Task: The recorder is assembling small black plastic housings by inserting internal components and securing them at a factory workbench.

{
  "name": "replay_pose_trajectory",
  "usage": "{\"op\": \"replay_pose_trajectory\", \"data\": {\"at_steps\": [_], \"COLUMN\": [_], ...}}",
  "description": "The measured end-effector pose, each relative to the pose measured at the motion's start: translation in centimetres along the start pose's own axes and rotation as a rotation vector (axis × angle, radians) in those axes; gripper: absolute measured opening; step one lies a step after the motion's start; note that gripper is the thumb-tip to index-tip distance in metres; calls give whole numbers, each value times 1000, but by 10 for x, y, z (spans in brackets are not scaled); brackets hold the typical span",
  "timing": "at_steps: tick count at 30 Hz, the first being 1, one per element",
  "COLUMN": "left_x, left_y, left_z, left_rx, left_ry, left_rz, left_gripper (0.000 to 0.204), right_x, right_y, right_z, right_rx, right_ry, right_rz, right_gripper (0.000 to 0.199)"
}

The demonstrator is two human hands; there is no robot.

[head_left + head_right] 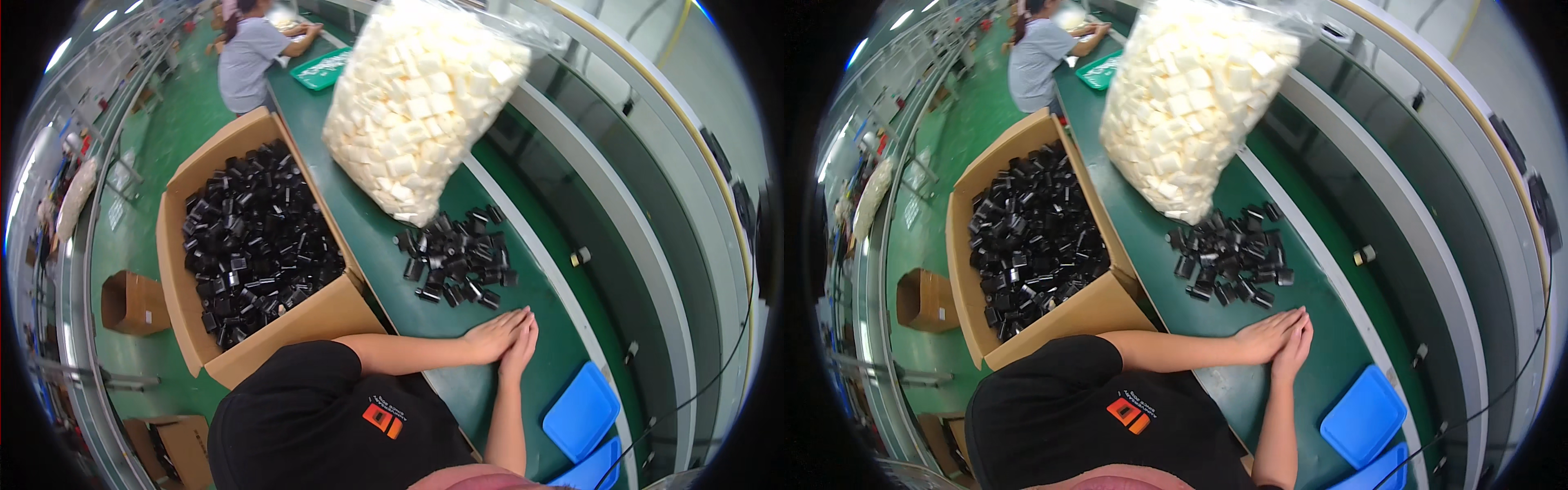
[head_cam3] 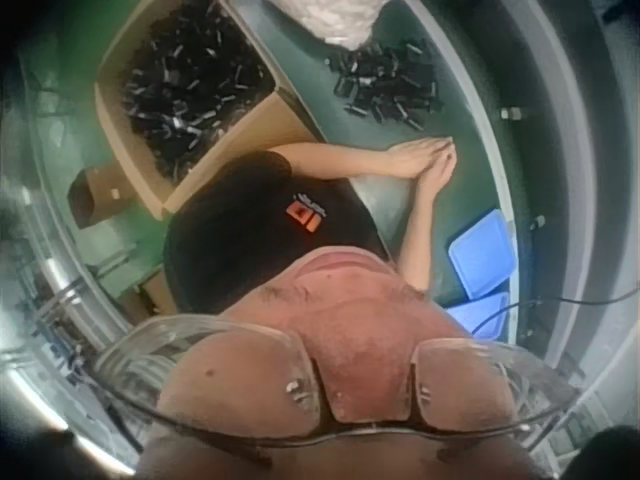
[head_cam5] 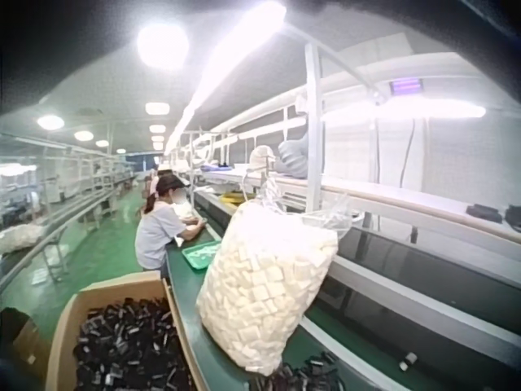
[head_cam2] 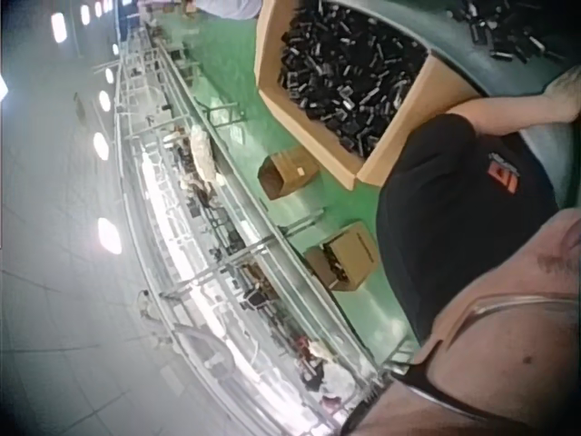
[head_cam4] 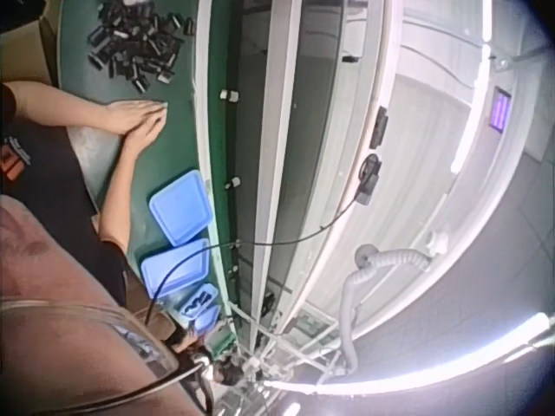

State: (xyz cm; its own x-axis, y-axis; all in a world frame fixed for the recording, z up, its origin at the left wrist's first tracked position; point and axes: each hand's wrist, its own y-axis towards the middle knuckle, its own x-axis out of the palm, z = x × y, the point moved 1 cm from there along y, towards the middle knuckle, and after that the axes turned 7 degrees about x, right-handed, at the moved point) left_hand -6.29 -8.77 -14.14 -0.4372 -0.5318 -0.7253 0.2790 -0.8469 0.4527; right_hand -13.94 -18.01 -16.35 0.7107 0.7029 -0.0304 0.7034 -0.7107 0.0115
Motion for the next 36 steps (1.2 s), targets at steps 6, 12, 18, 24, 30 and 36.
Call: {"op": "replay_pose_trajectory", "data": {"at_steps": [6,12,18,24,30,36], "left_x": [3,31,41,36,27,30], "left_y": [23,52,62,71,81,83], "left_z": [-17,-16,-4,19,51,64], "left_rx": [91,-460,-715,-763,-462,-391], "left_ry": [-243,-988,-1567,-1584,-1451,-1218], "left_rz": [63,358,690,735,566,176], "left_gripper": [47,37,45,37,21,17], "right_x": [32,36,11,-17,-22,-17], "right_y": [-1,5,5,0,-10,-12], "right_z": [-30,-19,-14,-13,-12,0], "right_rx": [-44,40,215,312,312,230], "right_ry": [-180,375,1021,1386,1668,1886], "right_rz": [359,466,466,339,66,10], "right_gripper": [42,40,37,34,34,35]}}
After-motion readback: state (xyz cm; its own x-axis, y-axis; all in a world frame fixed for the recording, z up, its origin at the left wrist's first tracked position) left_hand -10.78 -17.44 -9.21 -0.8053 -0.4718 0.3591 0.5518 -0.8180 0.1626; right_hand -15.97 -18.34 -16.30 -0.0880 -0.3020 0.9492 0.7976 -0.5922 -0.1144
